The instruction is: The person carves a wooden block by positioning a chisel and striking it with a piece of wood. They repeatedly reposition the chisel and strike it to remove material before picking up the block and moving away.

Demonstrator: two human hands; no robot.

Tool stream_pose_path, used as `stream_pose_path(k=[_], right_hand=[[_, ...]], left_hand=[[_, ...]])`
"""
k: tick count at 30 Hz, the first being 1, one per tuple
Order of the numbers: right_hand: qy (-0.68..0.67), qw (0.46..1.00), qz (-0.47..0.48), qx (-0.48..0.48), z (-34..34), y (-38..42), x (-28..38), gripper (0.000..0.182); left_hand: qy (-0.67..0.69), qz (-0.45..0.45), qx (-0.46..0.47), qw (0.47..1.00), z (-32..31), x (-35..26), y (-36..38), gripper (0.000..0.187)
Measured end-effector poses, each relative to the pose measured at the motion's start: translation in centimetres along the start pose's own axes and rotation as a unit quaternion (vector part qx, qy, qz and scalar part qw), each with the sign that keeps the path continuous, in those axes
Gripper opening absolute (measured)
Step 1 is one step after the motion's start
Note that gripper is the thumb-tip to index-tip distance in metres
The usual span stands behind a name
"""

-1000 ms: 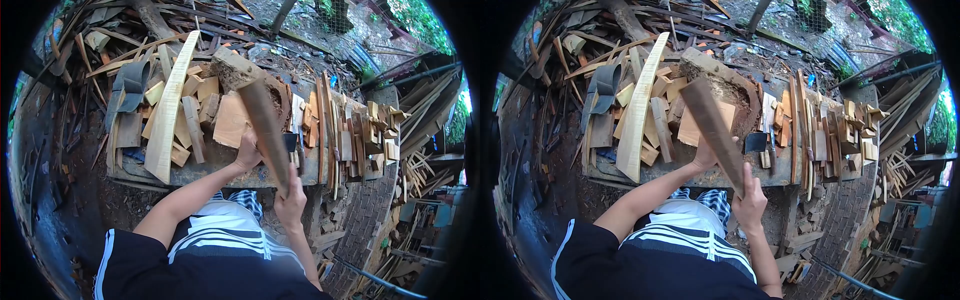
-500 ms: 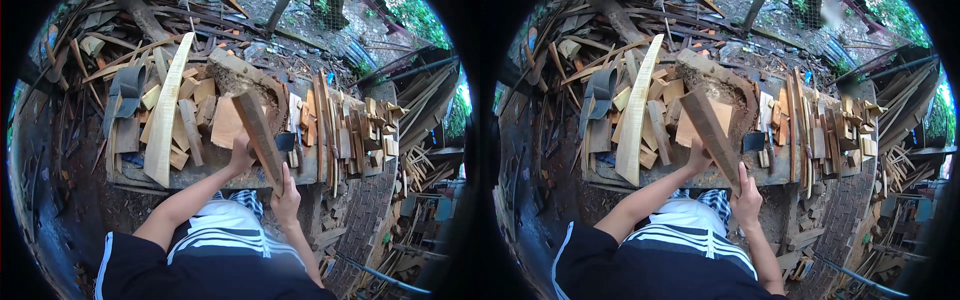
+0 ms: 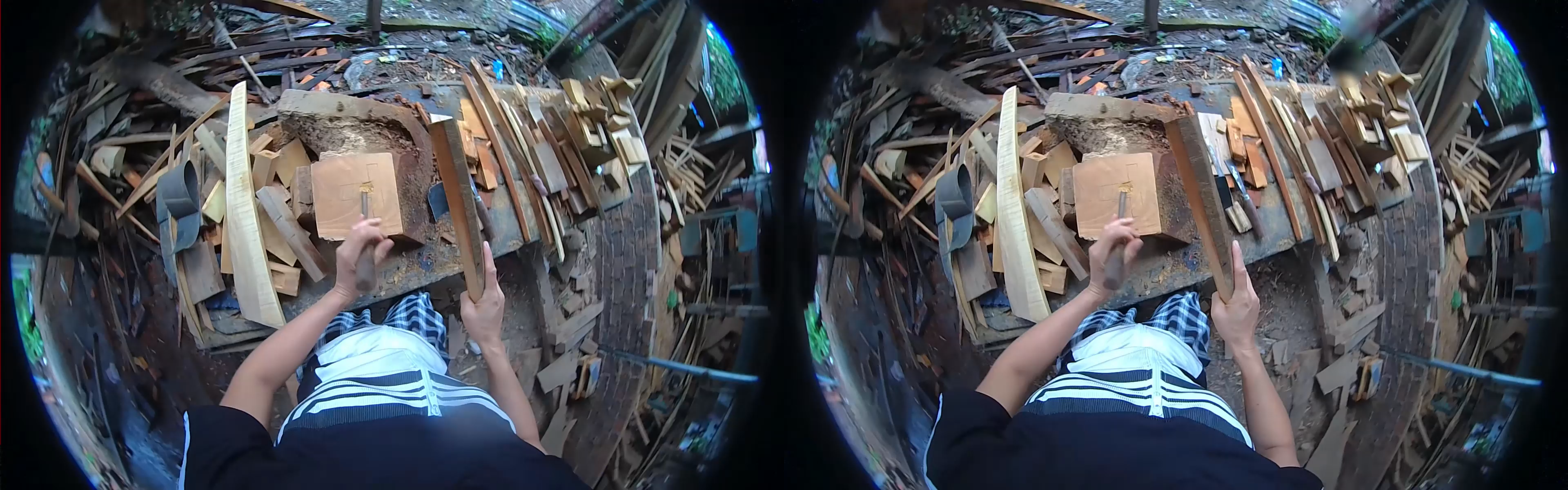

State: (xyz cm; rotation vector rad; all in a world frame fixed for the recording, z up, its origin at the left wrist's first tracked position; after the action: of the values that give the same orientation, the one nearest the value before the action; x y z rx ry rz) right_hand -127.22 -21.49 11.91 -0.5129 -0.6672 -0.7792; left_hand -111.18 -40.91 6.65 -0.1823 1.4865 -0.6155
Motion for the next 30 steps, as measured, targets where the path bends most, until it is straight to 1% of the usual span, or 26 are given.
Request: stream_pose_path(k=[1, 3, 5, 7, 8, 10, 11, 13, 14, 15, 16, 17, 19, 21, 22, 23, 25, 27, 30], right_hand=[[-0.002, 1.0, -0.01, -0.007, 0.1, 0.4, -0.4, 0.091], [-0.009, 1.0, 0.009, -0.014, 0.0, 0.8, -0.4, 0.092], [-0.009, 1.0, -0.012, -0.01, -0.1, 1.2, -1.2, 0.093], [-0.011, 0.999, -0.031, -0.007, -0.1, 1.4, -1.7, 0.093], [-0.011, 1.0, -0.026, -0.011, 0.1, 1.4, -1.6, 0.093], [-0.017, 0.999, -0.011, -0.027, 0.4, 1.4, -1.2, 0.092], [-0.019, 0.999, -0.017, -0.034, 0.5, 1.4, -1.3, 0.092], [-0.005, 0.999, -0.032, -0.022, 0.6, 1.6, -1.7, 0.091], [0.004, 0.999, -0.006, -0.04, 1.1, 1.5, -1.1, 0.09], [0.021, 0.998, 0.013, -0.054, 1.3, 1.5, -0.9, 0.089], [0.029, 0.999, -0.004, -0.029, 1.0, 1.6, -1.4, 0.09], [0.039, 0.999, -0.027, -0.008, 1.0, 1.8, -2.0, 0.09], [0.057, 0.997, -0.059, 0.005, 1.2, 2.3, -2.6, 0.09], [0.09, 0.994, -0.063, 0.01, 1.1, 2.7, -3.1, 0.091], [0.094, 0.993, -0.067, 0.018, 1.1, 2.8, -3.2, 0.091], [0.088, 0.994, -0.066, 0.027, 1.1, 2.8, -2.9, 0.091], [0.089, 0.992, -0.085, 0.036, 1.0, 2.8, -3.2, 0.09], [0.097, 0.995, -0.019, -0.011, 1.0, 2.5, -3.1, 0.089], [0.085, 0.996, -0.008, -0.023, 1.0, 2.4, -2.8, 0.087]], left_hand=[[0.001, -0.002, 0.012, 1.0, -0.3, 0.1, -0.2, 0.019], [-0.021, 0.032, -0.06, 0.997, 1.1, 1.1, -1.5, 0.013], [0.062, 0.146, -0.088, 0.983, 2.3, 1.7, -3.7, 0.011], [0.052, 0.191, -0.103, 0.975, 3.8, 4.0, -5.7, 0.022], [0.049, 0.19, -0.097, 0.976, 4.0, 4.9, -7.0, 0.022], [0.151, 0.242, -0.154, 0.946, 5.2, 7.3, -8.8, 0.03], [0.151, 0.239, -0.144, 0.948, 5.3, 7.6, -9.5, 0.03], [0.155, 0.228, -0.124, 0.953, 4.8, 8.5, -10.6, 0.038], [0.149, 0.237, -0.116, 0.953, 4.9, 9.5, -10.7, 0.042], [0.113, 0.221, -0.103, 0.963, 4.9, 8.9, -11.2, 0.041], [0.072, 0.2, -0.077, 0.974, 4.8, 8.9, -11.5, 0.038], [0.087, 0.231, -0.077, 0.966, 4.3, 7.8, -11.4, 0.036], [0.05, 0.175, -0.054, 0.982, 3.6, 7.7, -12.0, 0.033], [0.121, 0.164, -0.048, 0.978, 2.6, 7.7, -12.5, 0.03], [0.111, 0.173, -0.018, 0.978, 2.1, 7.7, -12.6, 0.027], [0.102, 0.174, -0.023, 0.979, 2.0, 7.9, -12.9, 0.027], [0.135, 0.195, 0.028, 0.971, 0.8, 8.1, -13.6, 0.026], [0.204, 0.241, -0.012, 0.949, 0.5, 9.3, -14.0, 0.028], [0.264, 0.226, -0.061, 0.936, 0.6, 9.2, -14.7, 0.024]])
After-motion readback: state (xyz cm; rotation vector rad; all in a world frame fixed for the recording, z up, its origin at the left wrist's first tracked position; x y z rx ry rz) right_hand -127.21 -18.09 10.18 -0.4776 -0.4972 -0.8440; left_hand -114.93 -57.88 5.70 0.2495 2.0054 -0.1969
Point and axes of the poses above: each hand's wrist, its own y-axis away from the middle knuckle, its own z-axis out of the back of the hand, x = y × z, the point moved 10 cm from there along -y, towards the middle knuckle, and after that the axes turned 12 degrees about -x, right-handed, at the moved point
